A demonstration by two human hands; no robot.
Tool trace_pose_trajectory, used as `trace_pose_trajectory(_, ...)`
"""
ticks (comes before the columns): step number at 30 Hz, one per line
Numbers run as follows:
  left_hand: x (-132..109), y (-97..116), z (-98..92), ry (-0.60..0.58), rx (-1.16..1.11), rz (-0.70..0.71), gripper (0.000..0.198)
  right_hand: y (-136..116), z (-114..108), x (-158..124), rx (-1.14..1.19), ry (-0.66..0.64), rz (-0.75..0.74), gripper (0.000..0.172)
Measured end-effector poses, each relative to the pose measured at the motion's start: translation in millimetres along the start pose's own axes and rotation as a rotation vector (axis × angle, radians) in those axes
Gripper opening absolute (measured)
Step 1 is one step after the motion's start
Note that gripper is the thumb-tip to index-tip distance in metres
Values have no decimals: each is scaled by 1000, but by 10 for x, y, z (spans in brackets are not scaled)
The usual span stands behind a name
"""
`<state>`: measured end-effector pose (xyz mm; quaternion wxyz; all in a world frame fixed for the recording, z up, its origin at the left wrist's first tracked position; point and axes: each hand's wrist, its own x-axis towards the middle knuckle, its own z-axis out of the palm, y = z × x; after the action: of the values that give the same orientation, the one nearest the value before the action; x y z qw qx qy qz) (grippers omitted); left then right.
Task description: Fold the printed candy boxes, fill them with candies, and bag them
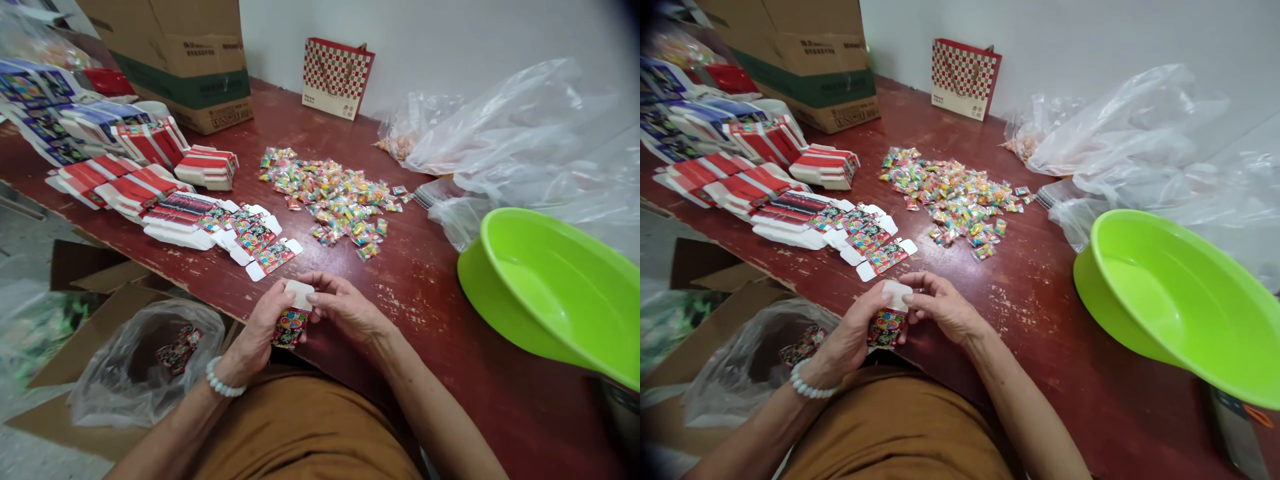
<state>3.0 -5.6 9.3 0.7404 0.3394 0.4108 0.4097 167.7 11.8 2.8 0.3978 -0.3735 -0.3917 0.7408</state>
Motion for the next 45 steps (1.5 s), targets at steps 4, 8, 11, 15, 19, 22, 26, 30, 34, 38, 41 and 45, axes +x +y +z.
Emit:
trace_pose_trajectory(4, 8, -30, 6, 2, -43, -2, 45, 77, 76, 24, -142, 107, -78, 35)
trace_pose_trajectory(8, 25, 23, -44, -42, -219, -145, 43, 84, 100, 26, -400, 157, -401, 19)
trace_pose_trajectory(11, 24, 77, -67, -65, -304, -202, 49, 63, 94, -3, -623, 61, -511, 15)
trace_pose_trajectory(15, 12, 94, -23, -16, -263, -205, 56, 41, 126, -13, -501, 123, -334, 16)
trace_pose_trajectory(19, 18, 56, -20, -23, -185, -168, 69, -17, 177, 37, -280, 95, -116, 21)
trace_pose_trajectory(22, 38, 21, -83, -48, -151, -156, 76, -67, 197, 72, -231, 89, -95, 22)
trace_pose_trajectory(26, 68, -14, -154, -45, -90, -171, 80, -64, 227, 74, -279, 88, -134, 16)
trace_pose_trajectory(30, 89, -19, -146, -10, -17, -147, 74, -5, 268, 72, -380, 173, -232, 6)
trace_pose_trajectory(34, 88, -8, -138, -9, -8, -126, 76, 31, 271, 104, -348, 195, -187, 8)
trace_pose_trajectory(38, 80, -3, -157, -35, -22, -168, 75, 12, 240, 105, -435, 149, -194, 11)
trace_pose_trajectory(41, 87, -7, -155, -29, -47, -164, 64, -32, 237, 80, -503, 55, -219, 11)
trace_pose_trajectory(45, 114, -32, -162, -5, -78, -121, 49, -48, 251, 84, -520, 100, -204, 12)
